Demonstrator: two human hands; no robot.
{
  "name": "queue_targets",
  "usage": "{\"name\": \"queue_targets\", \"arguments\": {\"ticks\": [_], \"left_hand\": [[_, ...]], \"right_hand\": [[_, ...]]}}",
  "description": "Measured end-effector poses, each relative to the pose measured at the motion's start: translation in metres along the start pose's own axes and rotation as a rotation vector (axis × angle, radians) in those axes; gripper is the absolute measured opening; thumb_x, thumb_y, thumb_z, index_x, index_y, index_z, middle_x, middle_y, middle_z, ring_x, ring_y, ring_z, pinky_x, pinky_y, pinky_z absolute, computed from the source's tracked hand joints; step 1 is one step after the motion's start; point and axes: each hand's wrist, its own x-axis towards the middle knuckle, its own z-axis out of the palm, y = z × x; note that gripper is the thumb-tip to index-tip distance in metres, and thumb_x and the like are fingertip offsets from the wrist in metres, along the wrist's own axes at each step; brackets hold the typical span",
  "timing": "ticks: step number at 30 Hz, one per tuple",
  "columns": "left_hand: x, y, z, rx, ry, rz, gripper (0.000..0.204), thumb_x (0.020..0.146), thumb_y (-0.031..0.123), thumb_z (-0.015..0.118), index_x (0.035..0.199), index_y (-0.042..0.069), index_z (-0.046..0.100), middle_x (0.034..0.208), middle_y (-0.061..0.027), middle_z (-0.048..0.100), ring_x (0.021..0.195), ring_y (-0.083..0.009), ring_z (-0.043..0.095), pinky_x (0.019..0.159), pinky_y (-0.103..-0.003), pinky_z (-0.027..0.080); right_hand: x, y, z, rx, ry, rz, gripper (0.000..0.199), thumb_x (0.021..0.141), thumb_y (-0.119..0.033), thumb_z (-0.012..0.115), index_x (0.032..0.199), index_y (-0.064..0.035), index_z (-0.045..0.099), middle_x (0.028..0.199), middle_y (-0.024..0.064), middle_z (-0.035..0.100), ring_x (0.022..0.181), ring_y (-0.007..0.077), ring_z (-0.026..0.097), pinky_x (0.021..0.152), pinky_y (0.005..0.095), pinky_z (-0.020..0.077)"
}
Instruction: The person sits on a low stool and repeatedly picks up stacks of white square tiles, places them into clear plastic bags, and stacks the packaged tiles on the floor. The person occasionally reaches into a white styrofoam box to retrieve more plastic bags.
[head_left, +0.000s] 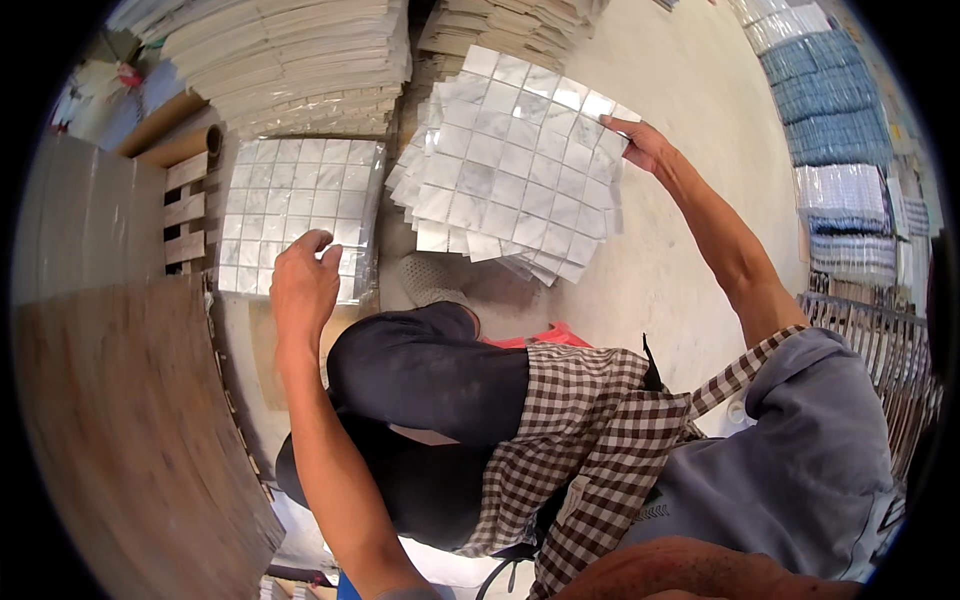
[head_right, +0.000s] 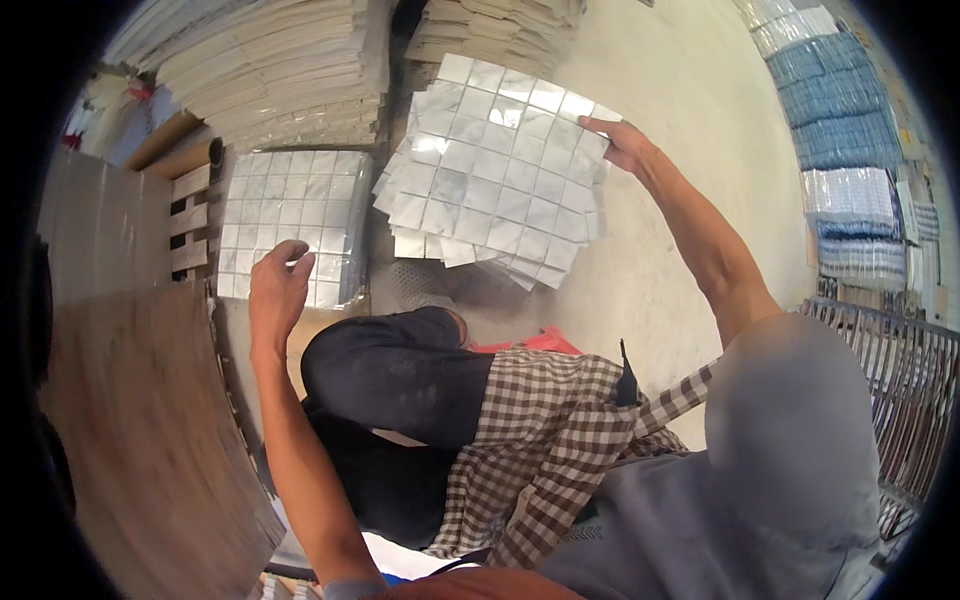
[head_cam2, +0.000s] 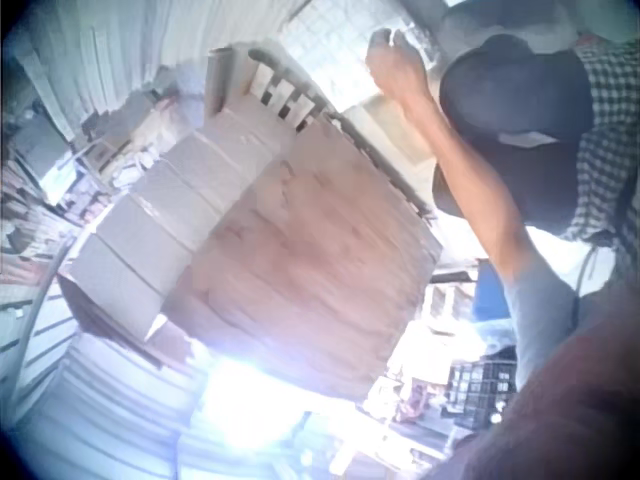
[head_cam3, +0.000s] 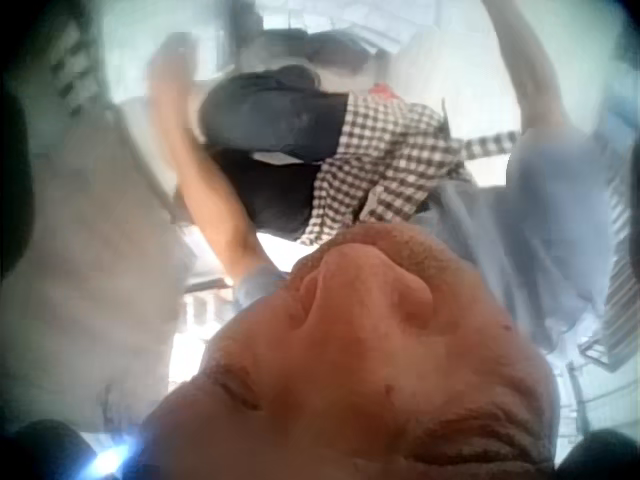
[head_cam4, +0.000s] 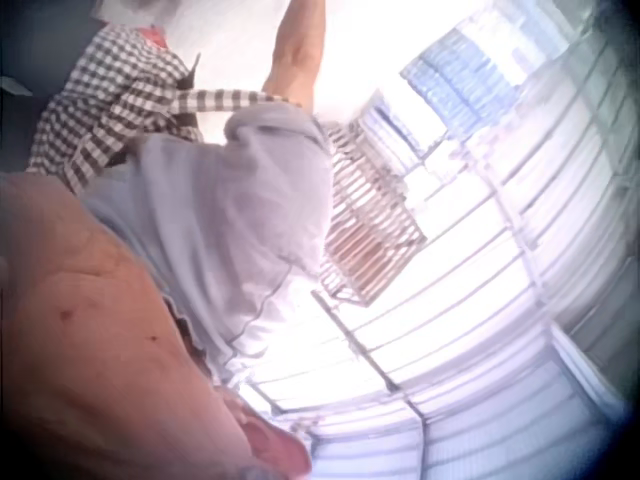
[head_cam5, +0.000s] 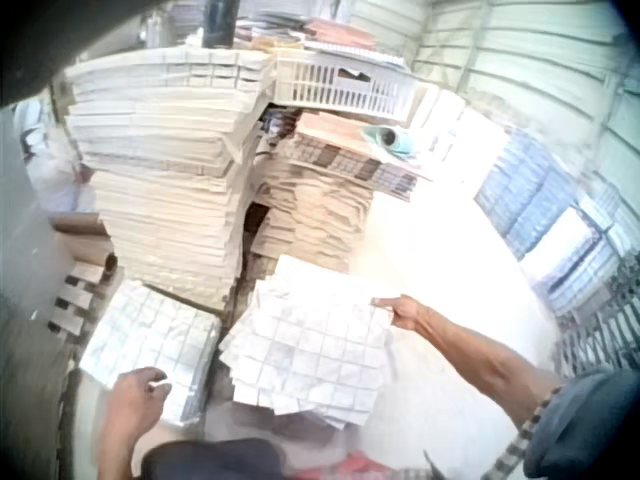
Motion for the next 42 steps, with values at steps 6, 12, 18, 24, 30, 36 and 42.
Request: {"name": "queue_targets", "arguments": {"ticks": [6, 12, 18, 24, 30, 36, 42], "left_hand": [[0.0, -0.001, 0.018, -0.055, 0.034, 0.098, 0.025, 0.088, 0.023, 0.065, 0.105, 0.005, 0.071, 0.103, -0.0184, 0.071, 0.098, -0.0388, 0.065, 0.084, -0.046, 0.052], [-0.001, 0.002, 0.034, -0.035, -0.025, 0.16, 0.025, 0.088, 0.023, 0.064, 0.107, 0.007, 0.07, 0.106, -0.0184, 0.07, 0.102, -0.0384, 0.065, 0.086, -0.047, 0.051], [-0.005, 0.007, 0.049, -0.081, -0.083, 0.193, 0.03, 0.086, 0.021, 0.063, 0.112, 0.006, 0.066, 0.108, -0.0219, 0.068, 0.104, -0.0406, 0.063, 0.088, -0.048, 0.051], [-0.002, 0.005, 0.066, -0.459, -0.097, 0.162, 0.068, 0.078, 0.014, 0.071, 0.139, -0.003, 0.045, 0.128, -0.0288, 0.058, 0.117, -0.0411, 0.058, 0.098, -0.043, 0.048], [-0.007, 0.014, 0.051, -0.921, -0.295, 0.191, 0.098, 0.073, 0.009, 0.08, 0.154, 0.002, 0.025, 0.156, -0.0227, 0.031, 0.143, -0.0374, 0.035, 0.113, -0.042, 0.037], [-0.012, -0.007, 0.054, -1.124, -0.459, 0.192, 0.051, 0.078, 0.017, 0.081, 0.123, -0.002, 0.062, 0.114, -0.0128, 0.068, 0.103, -0.0249, 0.064, 0.097, -0.036, 0.05], [-0.03, -0.038, 0.072, -1.291, -0.293, -0.031, 0.035, 0.09, 0.021, 0.071, 0.108, -0.008, 0.064, 0.098, -0.0134, 0.069, 0.081, -0.0185, 0.067, 0.074, -0.033, 0.06]], "right_hand": [[-0.021, 0.002, 0.005, -0.232, 0.162, -0.162, 0.054, 0.083, -0.019, 0.079, 0.124, 0.0099, 0.059, 0.116, 0.0162, 0.066, 0.103, 0.0252, 0.065, 0.092, 0.0375, 0.051], [-0.081, -0.001, 0.033, -0.392, 0.232, -0.406, 0.04, 0.082, -0.022, 0.079, 0.107, 0.0077, 0.069, 0.095, 0.0111, 0.071, 0.088, 0.0179, 0.065, 0.081, 0.0319, 0.0504], [-0.158, -0.039, 0.072, -0.478, 0.168, -0.583, 0.033, 0.084, -0.021, 0.078, 0.103, 0.0047, 0.071, 0.093, 0.0065, 0.071, 0.082, 0.0138, 0.064, 0.078, 0.0286, 0.0492], [-0.239, -0.103, 0.143, -0.43, 0.006, -0.682, 0.028, 0.084, -0.015, 0.077, 0.103, 0.0039, 0.072, 0.092, 0.0076, 0.072, 0.081, 0.0142, 0.067, 0.077, 0.0269, 0.0516], [-0.284, -0.162, 0.175, -0.613, -0.096, -0.816, 0.033, 0.084, -0.015, 0.075, 0.109, 0.0055, 0.069, 0.097, 0.0073, 0.071, 0.085, 0.0143, 0.066, 0.083, 0.0278, 0.0509], [-0.259, -0.188, 0.221, -0.65, -0.169, -0.938, 0.035, 0.089, -0.019, 0.071, 0.115, 0.0042, 0.065, 0.105, 0.0063, 0.069, 0.093, 0.0126, 0.064, 0.087, 0.0266, 0.0491], [-0.19, -0.191, 0.293, -0.915, -0.221, -0.867, 0.035, 0.088, -0.026, 0.071, 0.109, 0.0014, 0.069, 0.088, 0.0057, 0.071, 0.083, 0.0146, 0.066, 0.078, 0.0308, 0.0512]]}}
